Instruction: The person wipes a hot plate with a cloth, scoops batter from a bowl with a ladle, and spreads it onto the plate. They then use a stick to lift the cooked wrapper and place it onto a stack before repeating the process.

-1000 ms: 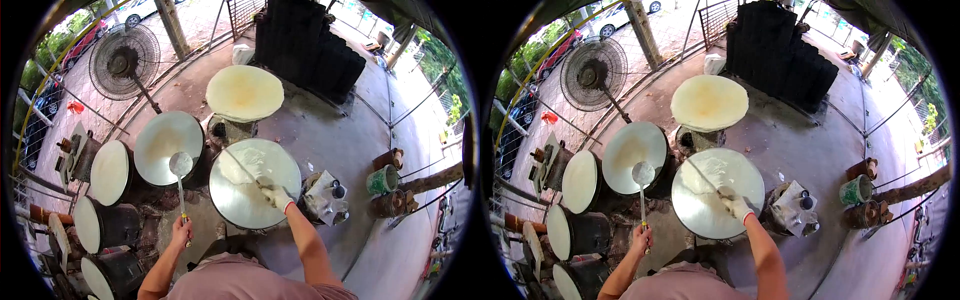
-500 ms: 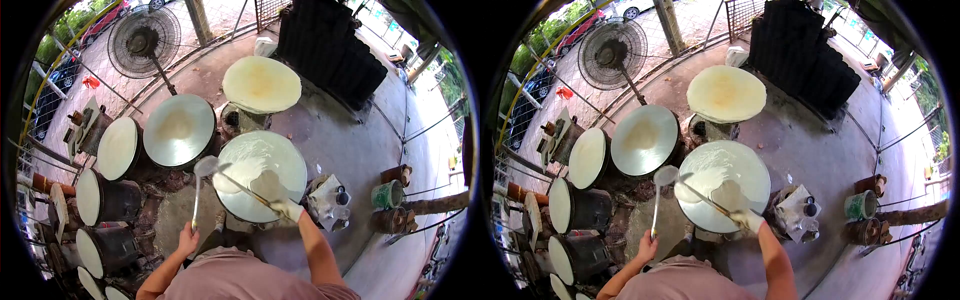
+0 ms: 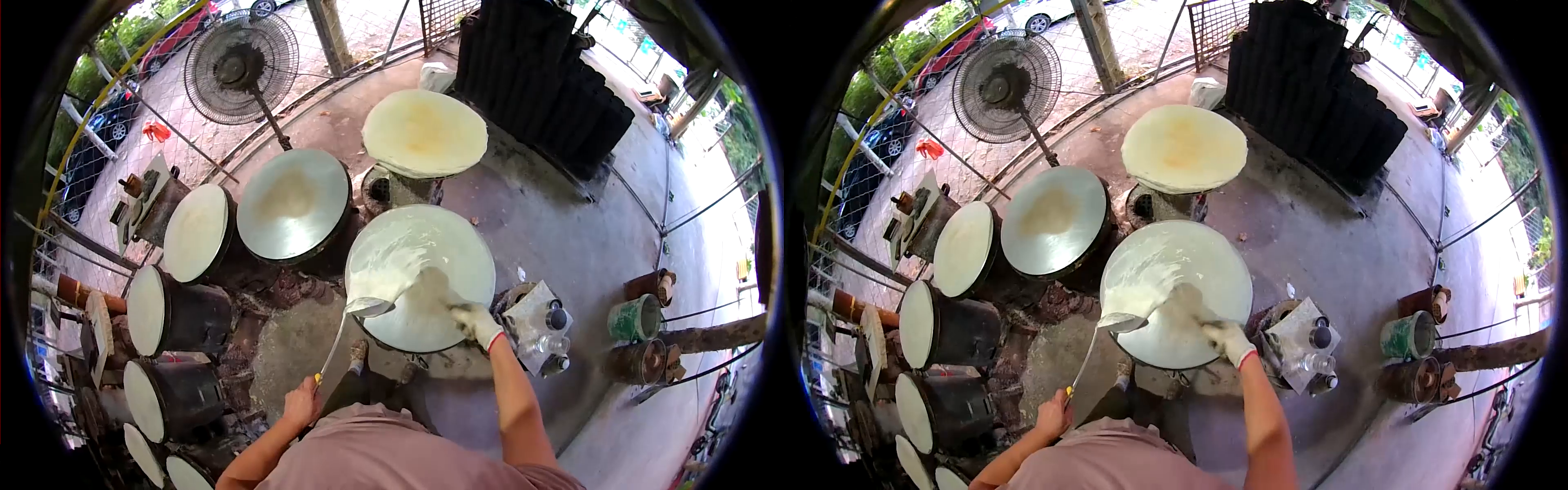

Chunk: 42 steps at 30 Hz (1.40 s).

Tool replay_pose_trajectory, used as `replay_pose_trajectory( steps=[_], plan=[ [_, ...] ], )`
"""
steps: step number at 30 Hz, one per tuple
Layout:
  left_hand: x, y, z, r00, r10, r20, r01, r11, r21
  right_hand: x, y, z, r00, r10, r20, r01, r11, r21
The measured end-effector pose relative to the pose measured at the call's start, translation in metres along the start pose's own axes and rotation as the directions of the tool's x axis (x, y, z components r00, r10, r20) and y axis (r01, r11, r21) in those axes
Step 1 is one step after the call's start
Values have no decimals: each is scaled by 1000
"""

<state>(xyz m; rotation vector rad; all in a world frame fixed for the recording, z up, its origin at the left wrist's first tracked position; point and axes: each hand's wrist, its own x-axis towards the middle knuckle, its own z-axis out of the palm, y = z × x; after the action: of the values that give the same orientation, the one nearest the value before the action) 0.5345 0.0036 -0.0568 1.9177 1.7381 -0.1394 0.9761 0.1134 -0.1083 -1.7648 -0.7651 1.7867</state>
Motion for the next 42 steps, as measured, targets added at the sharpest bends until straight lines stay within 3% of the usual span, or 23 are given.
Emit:
replay_pose_trajectory(
  steps=[1,2,4,5,8,10,12,14,17,20,22,23,26,29,30,33,36,37,38,39,40,41,42],
  plan=[
    [-2,0,2,1000,1,-5,-1,1000,-3,25,-6,3,938,278,-207,-288,957,-20],
    [-3,1,4,1000,-4,-3,4,1000,-4,26,5,3,938,281,-204,-291,956,-22],
    [-3,4,7,998,30,-60,-32,999,-41,5,7,12,1000,-13,-9,14,993,119],
    [-4,2,10,998,33,-54,-35,999,-35,6,12,14,991,22,130,-31,997,69],
    [-2,-4,9,994,81,-80,-84,996,-37,-9,19,1,988,-18,152,24,999,-37],
    [-1,-8,5,991,119,-59,-121,992,-26,-16,25,4,998,-54,44,56,998,-39],
    [3,-12,1,991,129,-25,-129,992,-14,-22,37,19,966,90,-244,-30,970,239],
    [8,-20,-5,989,145,4,-145,989,2,-32,55,39,997,76,-23,-72,988,135],
    [12,-37,-19,961,274,-25,-275,957,-93,-58,73,63,991,114,69,-124,979,164],
    [15,-42,-44,947,310,-82,-320,920,-226,-94,105,114,992,37,-120,1,954,301],
    [18,-46,-66,920,370,-132,-391,829,-401,-113,119,171,971,-44,-233,186,753,631],
    [20,-49,-78,914,387,-120,-401,821,-406,-112,109,207,947,206,-247,-13,793,610],
    [20,-72,-101,893,421,-162,-439,729,-525,-69,100,307,983,32,-179,94,755,649],
    [11,-107,-122,946,324,-10,-193,539,-820,-20,62,359,978,-118,-174,199,789,581],
    [6,-121,-127,944,330,1,-190,545,-817,-5,58,367,967,-55,-249,188,814,550],
    [-8,-175,-136,975,221,35,-69,445,-893,2,76,388,729,-62,-682,405,842,357],
    [-27,-230,-135,986,154,67,12,336,-942,33,88,440,541,214,-813,398,787,472],
    [-32,-244,-134,990,107,91,55,297,-953,33,72,451,625,282,-728,419,666,617],
    [-37,-254,-132,991,63,115,95,255,-962,37,67,453,626,227,-746,312,804,506],
    [-44,-261,-131,991,68,117,96,257,-962,38,76,445,552,32,-833,208,962,175],
    [-51,-266,-132,989,31,147,139,191,-972,38,90,429,505,-187,-843,66,982,-178],
    [-55,-270,-131,984,-4,180,179,123,-976,45,109,410,512,-158,-844,108,987,-120],
    [-58,-274,-130,984,1,179,177,121,-977,50,125,392,585,-28,-811,227,965,131]
  ],
)
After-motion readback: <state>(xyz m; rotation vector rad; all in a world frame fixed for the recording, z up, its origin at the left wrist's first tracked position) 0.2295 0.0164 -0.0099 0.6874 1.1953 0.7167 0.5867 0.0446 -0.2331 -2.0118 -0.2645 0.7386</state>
